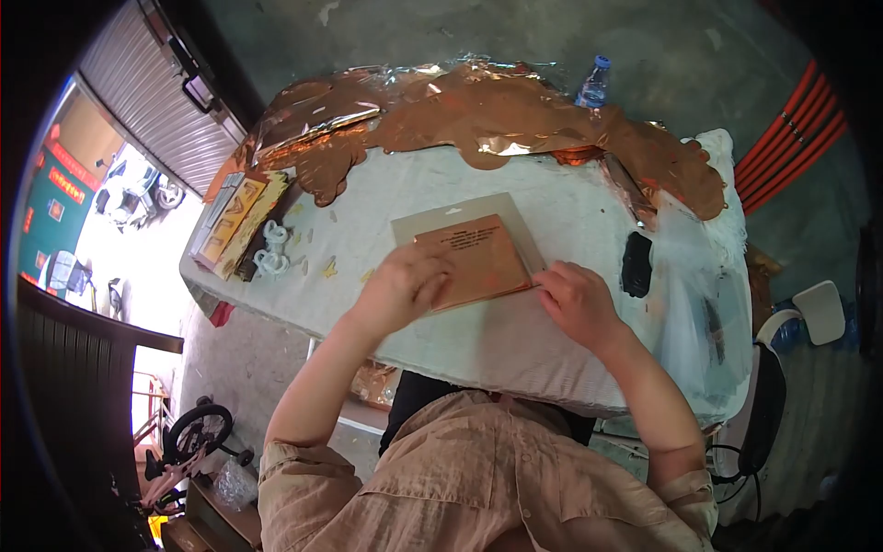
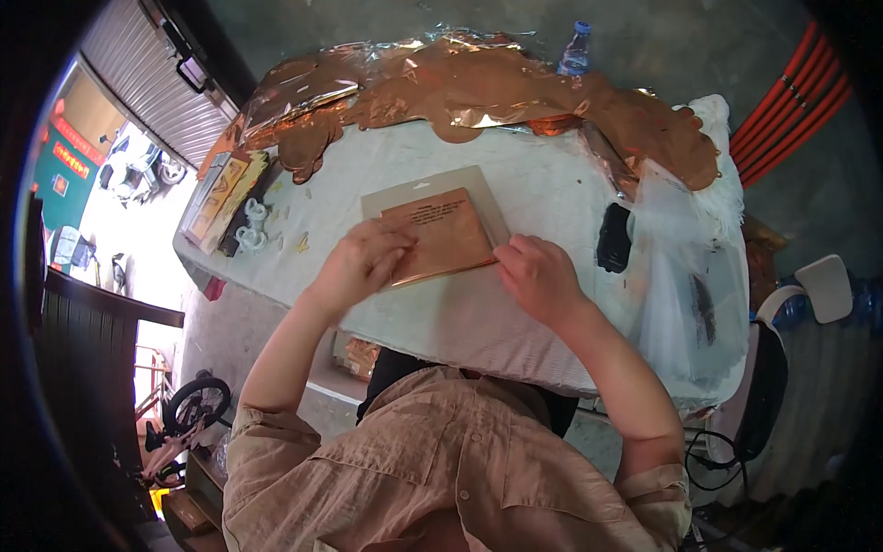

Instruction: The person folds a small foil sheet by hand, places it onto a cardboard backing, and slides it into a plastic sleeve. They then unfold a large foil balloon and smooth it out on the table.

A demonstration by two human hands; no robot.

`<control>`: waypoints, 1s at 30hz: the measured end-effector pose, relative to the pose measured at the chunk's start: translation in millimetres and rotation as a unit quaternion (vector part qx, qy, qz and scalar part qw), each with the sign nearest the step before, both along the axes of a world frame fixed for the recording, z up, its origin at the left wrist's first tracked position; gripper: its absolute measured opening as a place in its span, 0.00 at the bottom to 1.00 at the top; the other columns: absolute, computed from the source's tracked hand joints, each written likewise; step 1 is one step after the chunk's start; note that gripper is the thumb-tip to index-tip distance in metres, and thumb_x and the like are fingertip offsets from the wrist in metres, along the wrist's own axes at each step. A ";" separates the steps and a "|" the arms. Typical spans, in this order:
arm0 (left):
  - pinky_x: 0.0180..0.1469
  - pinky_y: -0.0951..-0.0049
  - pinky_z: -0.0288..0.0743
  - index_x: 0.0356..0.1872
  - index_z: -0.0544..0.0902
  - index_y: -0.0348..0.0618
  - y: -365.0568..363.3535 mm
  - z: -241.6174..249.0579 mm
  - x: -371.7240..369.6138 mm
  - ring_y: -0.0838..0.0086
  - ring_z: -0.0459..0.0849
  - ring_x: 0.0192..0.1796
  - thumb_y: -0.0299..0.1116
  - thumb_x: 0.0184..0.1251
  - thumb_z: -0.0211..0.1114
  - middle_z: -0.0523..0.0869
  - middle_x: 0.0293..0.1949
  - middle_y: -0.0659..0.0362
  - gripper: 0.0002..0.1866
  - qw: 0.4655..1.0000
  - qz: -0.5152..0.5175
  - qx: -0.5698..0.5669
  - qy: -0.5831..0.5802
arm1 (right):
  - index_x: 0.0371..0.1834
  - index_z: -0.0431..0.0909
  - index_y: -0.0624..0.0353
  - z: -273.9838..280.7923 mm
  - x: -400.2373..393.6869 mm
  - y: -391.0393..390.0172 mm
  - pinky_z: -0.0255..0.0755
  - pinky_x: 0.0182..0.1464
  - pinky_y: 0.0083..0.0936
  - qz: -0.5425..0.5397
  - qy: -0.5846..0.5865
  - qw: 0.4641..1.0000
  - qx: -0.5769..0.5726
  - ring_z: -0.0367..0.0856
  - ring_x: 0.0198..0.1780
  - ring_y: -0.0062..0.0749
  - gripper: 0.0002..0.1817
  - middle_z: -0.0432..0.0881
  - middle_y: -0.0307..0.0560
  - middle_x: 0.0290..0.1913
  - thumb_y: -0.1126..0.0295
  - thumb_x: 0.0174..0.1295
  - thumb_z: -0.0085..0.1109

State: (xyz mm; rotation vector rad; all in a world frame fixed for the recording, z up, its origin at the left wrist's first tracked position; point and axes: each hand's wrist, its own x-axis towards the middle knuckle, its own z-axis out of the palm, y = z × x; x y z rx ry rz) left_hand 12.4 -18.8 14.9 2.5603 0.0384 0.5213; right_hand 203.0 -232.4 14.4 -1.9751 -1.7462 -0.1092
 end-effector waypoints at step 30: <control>0.72 0.53 0.53 0.58 0.77 0.47 -3.7 -19.0 -20.9 0.61 0.62 0.72 0.34 0.67 0.58 0.71 0.66 0.55 0.18 0.995 0.036 0.029 0.091 | 0.30 0.70 0.58 -15.8 -92.6 57.5 0.75 0.34 0.39 0.142 0.075 0.984 -0.078 0.80 0.31 0.46 0.07 0.76 0.49 0.28 0.73 0.54 0.60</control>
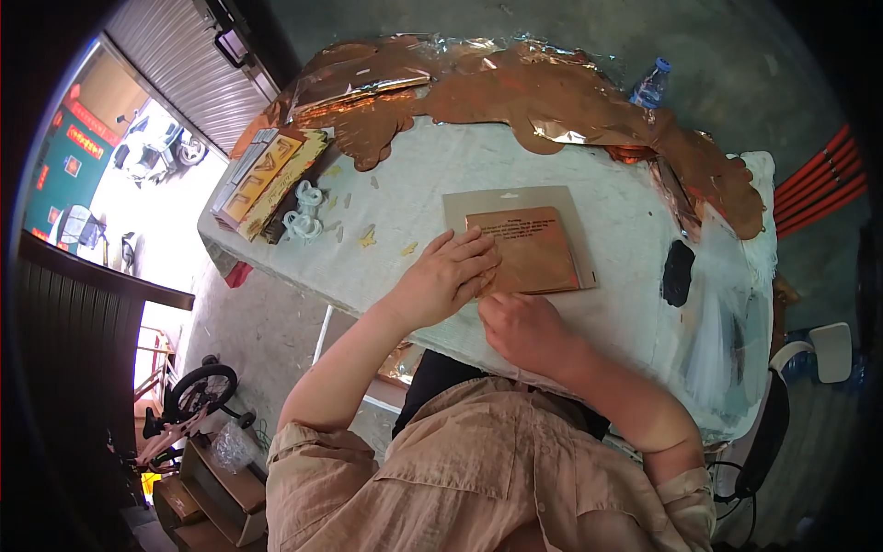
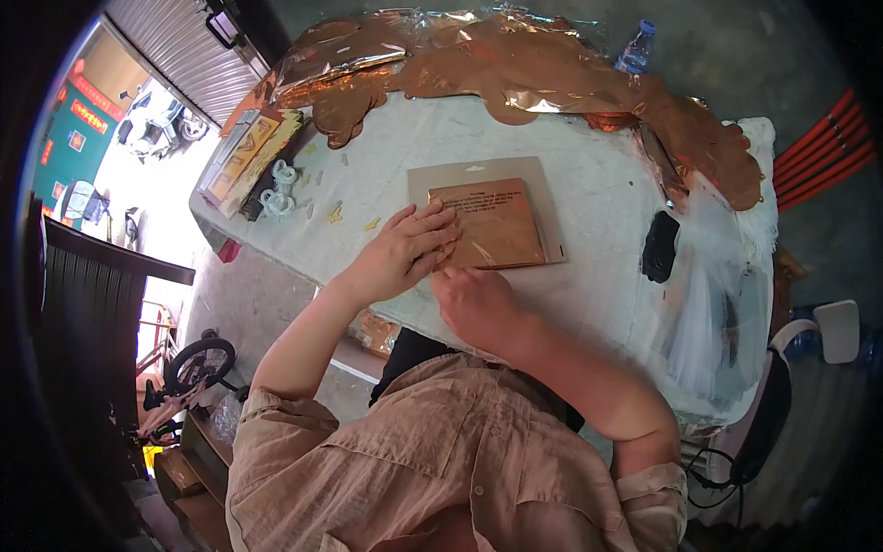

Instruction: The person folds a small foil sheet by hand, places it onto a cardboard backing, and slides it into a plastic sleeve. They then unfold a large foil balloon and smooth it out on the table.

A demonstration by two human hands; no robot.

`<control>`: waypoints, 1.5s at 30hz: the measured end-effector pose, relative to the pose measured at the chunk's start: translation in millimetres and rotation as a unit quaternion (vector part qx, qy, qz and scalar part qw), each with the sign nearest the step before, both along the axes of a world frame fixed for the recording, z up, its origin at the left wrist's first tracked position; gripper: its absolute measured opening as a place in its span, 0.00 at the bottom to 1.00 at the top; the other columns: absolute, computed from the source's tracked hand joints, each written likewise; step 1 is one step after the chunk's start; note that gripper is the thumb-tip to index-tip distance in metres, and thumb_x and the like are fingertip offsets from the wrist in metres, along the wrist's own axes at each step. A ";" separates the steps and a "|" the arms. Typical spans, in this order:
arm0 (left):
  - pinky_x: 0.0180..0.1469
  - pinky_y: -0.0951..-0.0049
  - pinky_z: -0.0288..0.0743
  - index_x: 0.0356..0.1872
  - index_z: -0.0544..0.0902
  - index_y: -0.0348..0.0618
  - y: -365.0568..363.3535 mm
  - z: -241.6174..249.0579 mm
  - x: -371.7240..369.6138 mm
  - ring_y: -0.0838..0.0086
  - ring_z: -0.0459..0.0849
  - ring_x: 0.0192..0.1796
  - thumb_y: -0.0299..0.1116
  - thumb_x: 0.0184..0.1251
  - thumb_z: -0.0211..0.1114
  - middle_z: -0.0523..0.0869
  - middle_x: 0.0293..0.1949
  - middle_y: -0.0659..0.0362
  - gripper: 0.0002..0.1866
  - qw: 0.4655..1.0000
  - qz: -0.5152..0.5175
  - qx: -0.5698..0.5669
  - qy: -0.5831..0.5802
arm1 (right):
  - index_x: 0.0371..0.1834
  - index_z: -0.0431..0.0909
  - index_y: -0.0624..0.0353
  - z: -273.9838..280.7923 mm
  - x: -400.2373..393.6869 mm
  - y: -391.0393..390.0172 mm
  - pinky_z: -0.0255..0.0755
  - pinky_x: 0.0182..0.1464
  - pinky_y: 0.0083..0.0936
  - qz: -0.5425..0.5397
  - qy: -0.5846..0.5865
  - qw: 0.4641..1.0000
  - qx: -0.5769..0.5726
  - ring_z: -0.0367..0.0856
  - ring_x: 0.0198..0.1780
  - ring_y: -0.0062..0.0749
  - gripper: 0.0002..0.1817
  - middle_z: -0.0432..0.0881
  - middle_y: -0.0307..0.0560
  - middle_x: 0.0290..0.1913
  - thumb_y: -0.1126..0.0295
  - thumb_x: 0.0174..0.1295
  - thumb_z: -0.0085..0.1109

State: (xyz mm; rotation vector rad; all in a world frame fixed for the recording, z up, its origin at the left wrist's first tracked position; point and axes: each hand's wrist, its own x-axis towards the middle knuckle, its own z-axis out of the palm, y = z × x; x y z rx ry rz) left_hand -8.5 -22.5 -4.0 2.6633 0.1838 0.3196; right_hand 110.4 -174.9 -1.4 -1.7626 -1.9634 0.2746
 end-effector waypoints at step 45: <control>0.56 0.64 0.74 0.36 0.84 0.38 -51.7 22.7 -47.3 0.59 0.77 0.59 0.32 0.54 0.70 0.83 0.52 0.56 0.11 0.994 -0.084 -0.001 -0.066 | 0.43 0.77 0.57 15.1 85.0 -122.3 0.77 0.41 0.33 -0.074 0.082 0.994 -0.023 0.81 0.42 0.43 0.19 0.76 0.45 0.47 0.73 0.46 0.69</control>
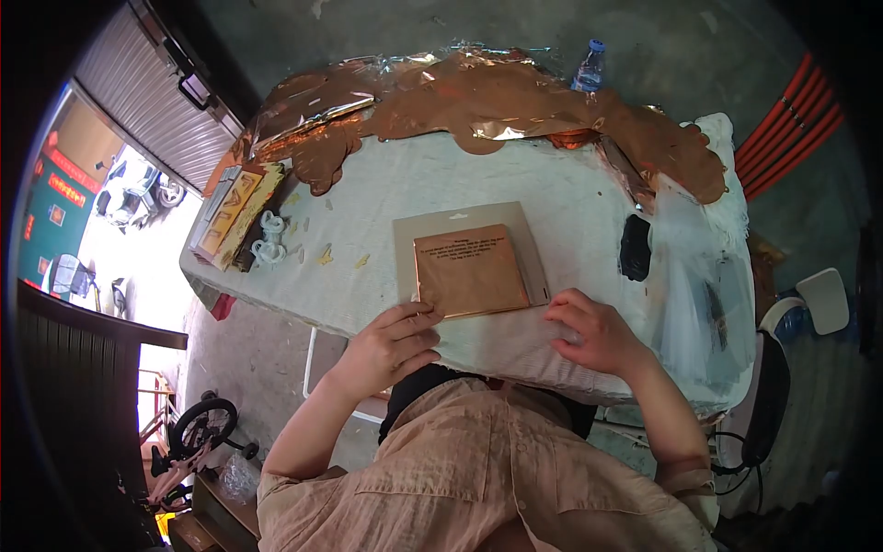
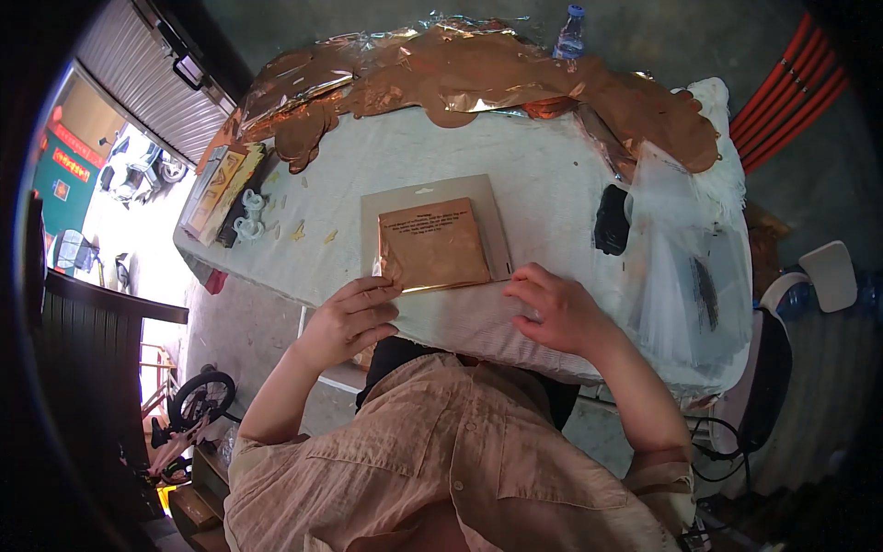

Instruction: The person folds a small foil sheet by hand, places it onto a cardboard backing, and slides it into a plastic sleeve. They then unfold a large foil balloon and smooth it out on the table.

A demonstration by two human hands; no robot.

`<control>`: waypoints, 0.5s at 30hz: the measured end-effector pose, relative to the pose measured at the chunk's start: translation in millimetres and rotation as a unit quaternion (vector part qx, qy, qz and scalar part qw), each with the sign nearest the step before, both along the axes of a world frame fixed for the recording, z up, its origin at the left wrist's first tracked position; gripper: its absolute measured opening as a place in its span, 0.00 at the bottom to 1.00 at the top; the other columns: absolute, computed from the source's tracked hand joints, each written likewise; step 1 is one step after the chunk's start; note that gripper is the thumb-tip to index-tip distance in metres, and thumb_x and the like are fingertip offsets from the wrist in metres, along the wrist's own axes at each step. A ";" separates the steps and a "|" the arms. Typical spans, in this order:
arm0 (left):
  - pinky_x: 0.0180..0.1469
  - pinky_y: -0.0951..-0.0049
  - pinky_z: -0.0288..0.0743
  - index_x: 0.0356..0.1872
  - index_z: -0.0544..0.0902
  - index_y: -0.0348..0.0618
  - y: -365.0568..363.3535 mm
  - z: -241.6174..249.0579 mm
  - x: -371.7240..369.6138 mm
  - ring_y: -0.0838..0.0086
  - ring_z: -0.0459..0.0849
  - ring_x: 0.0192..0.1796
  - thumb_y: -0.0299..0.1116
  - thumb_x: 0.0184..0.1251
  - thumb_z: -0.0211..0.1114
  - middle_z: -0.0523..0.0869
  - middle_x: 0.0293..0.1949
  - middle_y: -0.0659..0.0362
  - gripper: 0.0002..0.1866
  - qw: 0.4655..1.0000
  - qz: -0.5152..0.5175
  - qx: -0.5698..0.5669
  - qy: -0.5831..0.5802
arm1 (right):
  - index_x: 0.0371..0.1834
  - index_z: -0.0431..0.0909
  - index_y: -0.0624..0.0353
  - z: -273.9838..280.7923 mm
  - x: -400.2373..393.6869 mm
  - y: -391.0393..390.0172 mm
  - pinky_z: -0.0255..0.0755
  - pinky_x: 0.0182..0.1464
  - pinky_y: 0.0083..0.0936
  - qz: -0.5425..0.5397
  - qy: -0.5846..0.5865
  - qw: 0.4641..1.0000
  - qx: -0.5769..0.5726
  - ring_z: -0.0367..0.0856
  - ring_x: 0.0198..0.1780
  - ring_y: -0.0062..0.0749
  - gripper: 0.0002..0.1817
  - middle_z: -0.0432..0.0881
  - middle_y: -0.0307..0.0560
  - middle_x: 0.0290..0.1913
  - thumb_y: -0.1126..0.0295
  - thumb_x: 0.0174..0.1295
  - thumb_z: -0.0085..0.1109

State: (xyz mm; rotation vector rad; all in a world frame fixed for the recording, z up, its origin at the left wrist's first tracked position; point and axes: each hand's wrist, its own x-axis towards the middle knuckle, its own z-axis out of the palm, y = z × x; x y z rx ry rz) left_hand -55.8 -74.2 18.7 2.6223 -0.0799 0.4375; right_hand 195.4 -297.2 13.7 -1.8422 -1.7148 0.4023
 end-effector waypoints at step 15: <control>0.45 0.66 0.78 0.38 0.80 0.39 -11.3 -8.4 0.9 0.60 0.82 0.43 0.25 0.58 0.66 0.83 0.43 0.54 0.07 0.989 0.125 0.001 -0.080 | 0.36 0.79 0.60 -2.3 -4.4 19.1 0.76 0.37 0.27 0.023 -0.013 0.998 0.057 0.82 0.37 0.35 0.09 0.79 0.44 0.40 0.76 0.51 0.66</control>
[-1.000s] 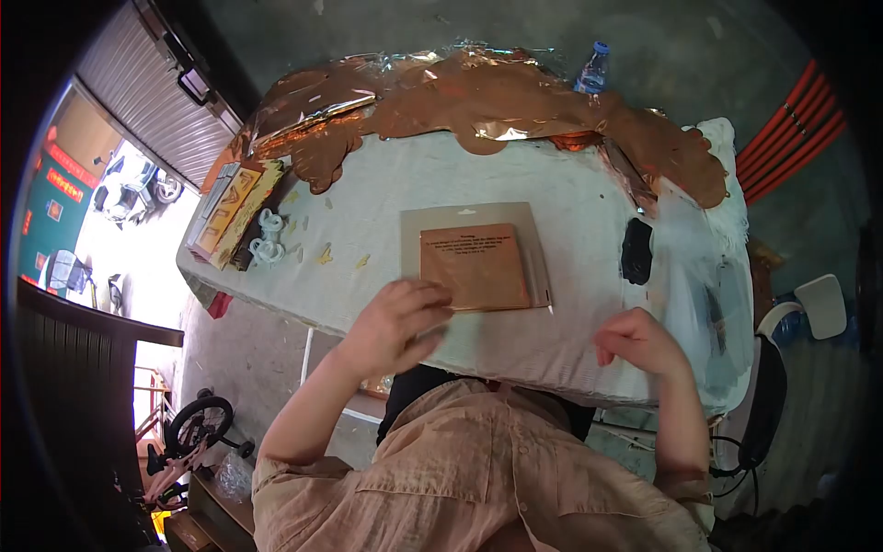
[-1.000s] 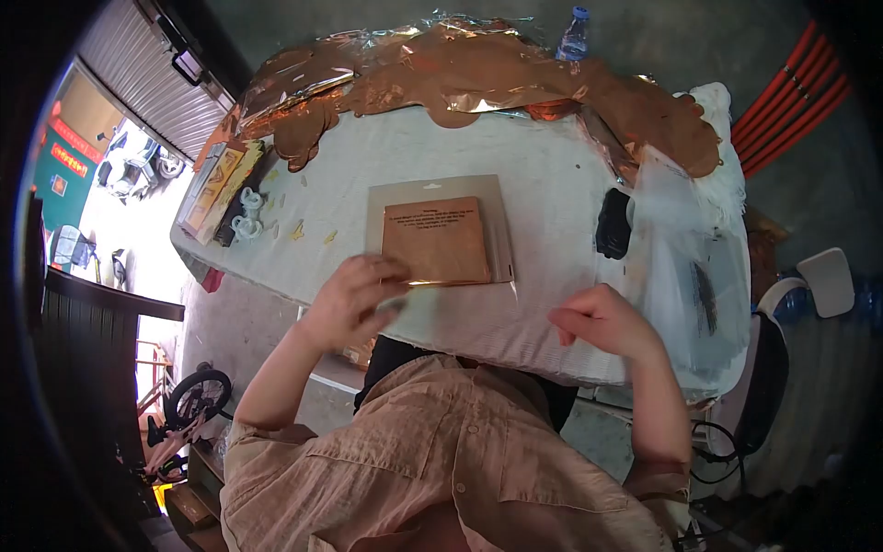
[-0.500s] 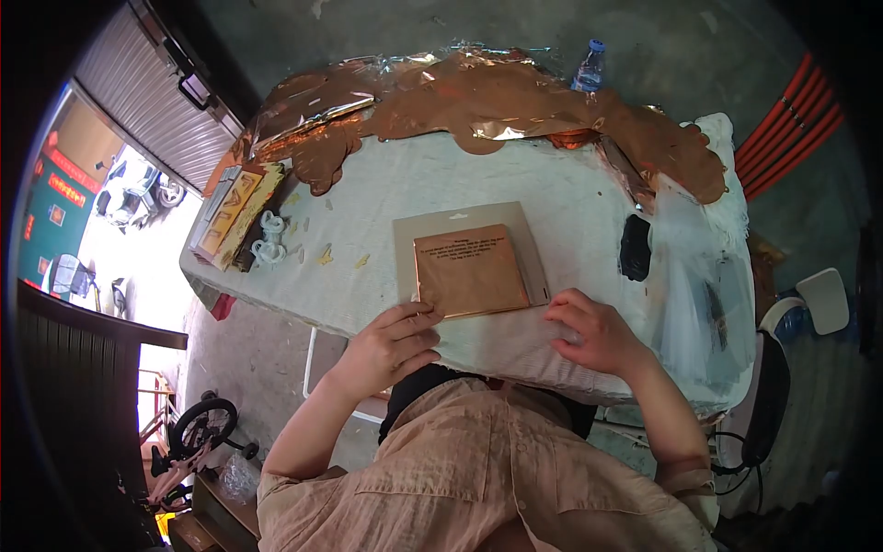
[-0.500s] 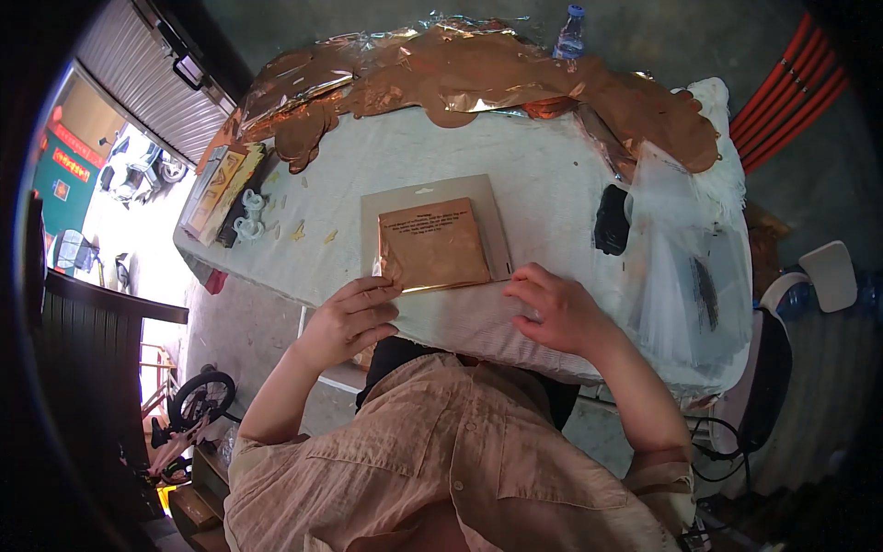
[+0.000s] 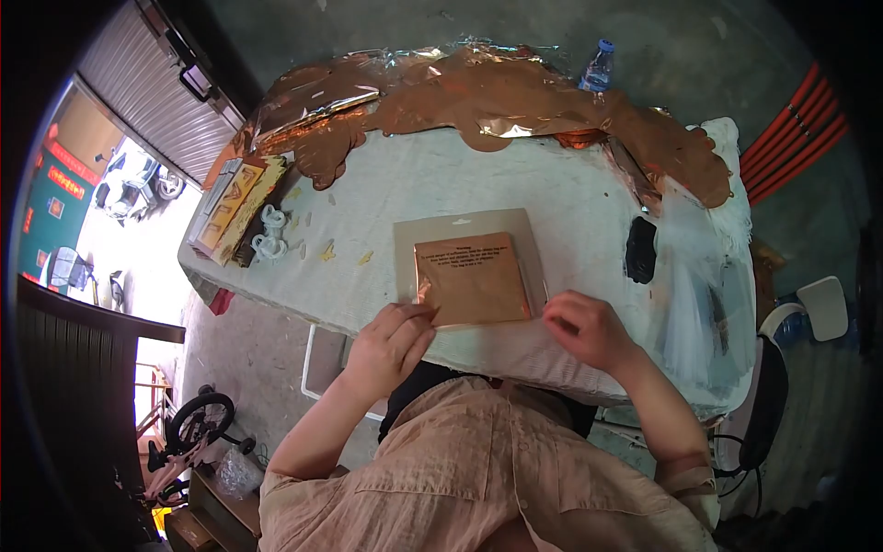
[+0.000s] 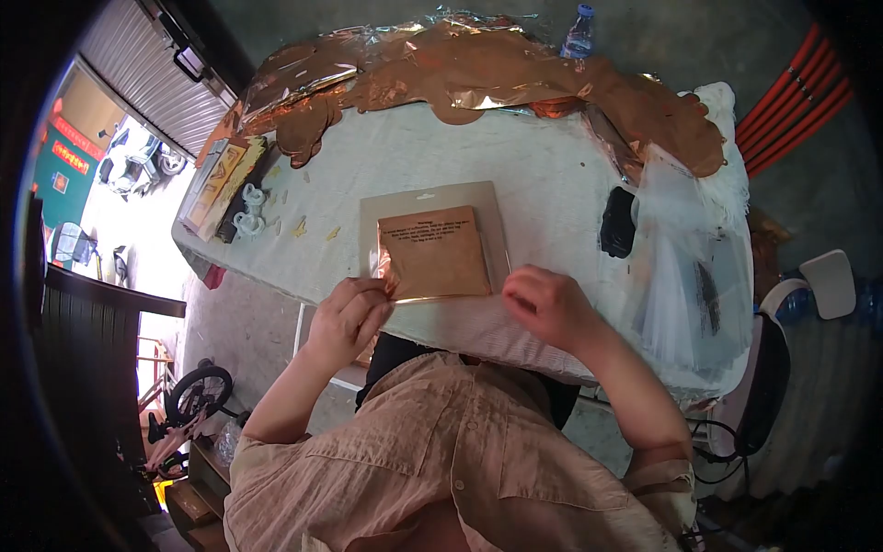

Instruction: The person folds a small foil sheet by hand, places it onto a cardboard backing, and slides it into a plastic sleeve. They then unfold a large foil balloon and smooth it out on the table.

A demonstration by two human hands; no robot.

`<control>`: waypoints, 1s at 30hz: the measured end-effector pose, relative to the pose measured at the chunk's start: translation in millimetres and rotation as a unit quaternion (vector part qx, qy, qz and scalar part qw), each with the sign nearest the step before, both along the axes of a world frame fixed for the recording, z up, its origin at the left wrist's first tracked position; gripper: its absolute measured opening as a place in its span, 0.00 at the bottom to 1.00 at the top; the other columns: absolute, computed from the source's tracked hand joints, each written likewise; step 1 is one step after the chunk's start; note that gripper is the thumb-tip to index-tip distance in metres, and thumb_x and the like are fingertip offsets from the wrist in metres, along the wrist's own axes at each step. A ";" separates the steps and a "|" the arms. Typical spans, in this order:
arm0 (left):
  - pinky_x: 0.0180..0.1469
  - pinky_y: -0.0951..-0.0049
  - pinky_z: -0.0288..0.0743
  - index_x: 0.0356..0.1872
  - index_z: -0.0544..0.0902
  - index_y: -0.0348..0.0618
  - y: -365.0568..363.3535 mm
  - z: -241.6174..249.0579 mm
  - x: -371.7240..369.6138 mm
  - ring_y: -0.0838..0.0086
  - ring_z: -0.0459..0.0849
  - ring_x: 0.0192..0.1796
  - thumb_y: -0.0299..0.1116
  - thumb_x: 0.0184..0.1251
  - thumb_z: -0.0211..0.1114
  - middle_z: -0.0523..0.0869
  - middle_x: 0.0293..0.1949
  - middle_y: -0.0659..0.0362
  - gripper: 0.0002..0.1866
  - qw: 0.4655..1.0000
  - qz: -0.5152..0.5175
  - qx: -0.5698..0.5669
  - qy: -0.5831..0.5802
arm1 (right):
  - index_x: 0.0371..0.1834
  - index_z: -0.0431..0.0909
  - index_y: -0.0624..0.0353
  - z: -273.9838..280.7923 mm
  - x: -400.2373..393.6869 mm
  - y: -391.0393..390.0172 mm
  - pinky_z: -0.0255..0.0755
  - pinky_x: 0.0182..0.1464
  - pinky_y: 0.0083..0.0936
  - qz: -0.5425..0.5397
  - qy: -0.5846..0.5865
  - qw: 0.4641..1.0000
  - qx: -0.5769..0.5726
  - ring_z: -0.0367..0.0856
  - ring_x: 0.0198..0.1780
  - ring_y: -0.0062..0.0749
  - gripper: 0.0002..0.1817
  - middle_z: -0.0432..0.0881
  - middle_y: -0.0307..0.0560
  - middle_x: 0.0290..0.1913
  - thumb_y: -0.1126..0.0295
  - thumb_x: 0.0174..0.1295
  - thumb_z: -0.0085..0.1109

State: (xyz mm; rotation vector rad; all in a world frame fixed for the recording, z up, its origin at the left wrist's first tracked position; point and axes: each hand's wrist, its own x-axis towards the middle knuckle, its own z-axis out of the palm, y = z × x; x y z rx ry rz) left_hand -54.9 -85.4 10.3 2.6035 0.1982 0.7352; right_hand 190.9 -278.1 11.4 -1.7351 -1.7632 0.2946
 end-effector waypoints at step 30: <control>0.25 0.71 0.75 0.62 0.67 0.41 -33.5 -14.3 -30.8 0.69 0.83 0.22 0.30 0.61 0.67 0.82 0.23 0.56 0.28 0.941 0.247 -0.225 0.059 | 0.42 0.70 0.56 -23.7 -11.6 37.6 0.74 0.28 0.39 -0.195 -0.081 0.976 -0.045 0.82 0.26 0.46 0.12 0.81 0.47 0.25 0.70 0.58 0.61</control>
